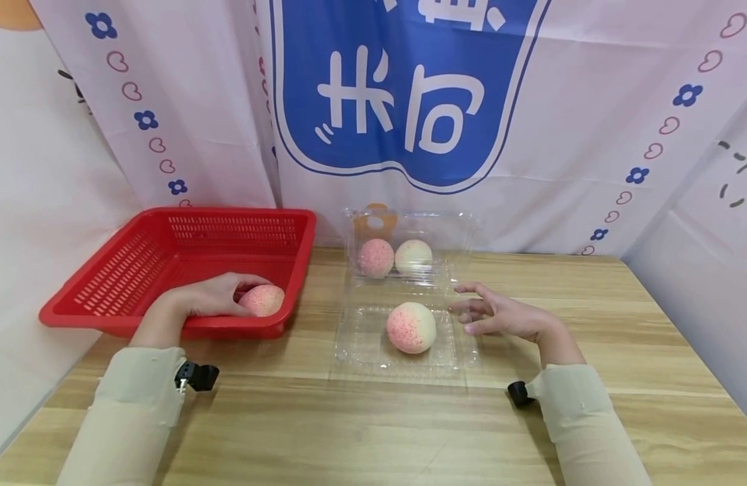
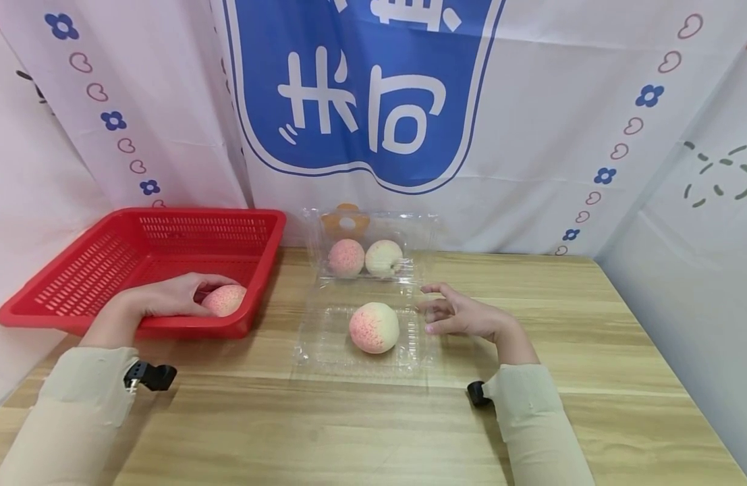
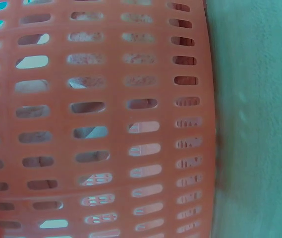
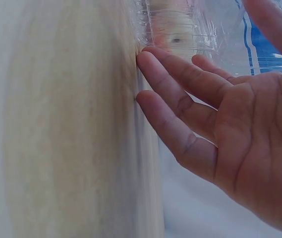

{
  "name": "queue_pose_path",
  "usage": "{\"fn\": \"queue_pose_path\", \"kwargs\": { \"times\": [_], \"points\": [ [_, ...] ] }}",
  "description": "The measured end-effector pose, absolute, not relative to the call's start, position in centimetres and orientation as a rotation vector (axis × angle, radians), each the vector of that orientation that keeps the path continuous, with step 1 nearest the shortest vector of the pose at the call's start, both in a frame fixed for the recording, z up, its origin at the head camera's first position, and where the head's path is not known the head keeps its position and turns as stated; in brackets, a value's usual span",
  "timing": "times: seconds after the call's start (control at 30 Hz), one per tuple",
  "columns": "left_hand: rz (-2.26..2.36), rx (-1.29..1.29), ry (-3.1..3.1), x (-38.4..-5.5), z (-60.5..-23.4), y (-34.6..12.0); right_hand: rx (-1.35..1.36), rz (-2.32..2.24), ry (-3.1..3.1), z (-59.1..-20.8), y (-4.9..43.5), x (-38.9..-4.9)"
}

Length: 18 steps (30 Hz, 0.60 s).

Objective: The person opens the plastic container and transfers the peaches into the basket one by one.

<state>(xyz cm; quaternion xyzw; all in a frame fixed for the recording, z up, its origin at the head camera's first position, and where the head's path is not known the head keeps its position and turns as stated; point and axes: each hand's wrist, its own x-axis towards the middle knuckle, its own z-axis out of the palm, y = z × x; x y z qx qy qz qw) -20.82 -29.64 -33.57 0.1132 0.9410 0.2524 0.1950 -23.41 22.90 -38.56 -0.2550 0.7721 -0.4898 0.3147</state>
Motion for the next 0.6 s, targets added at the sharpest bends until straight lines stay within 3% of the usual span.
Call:
{"fn": "queue_pose_path", "kwargs": {
  "times": [0.6],
  "points": [
    [0.792,0.271,2.690,-20.56,-32.86,-29.92,-0.687,-1.312,2.010,-38.60,22.94,-23.38]
  ]
}}
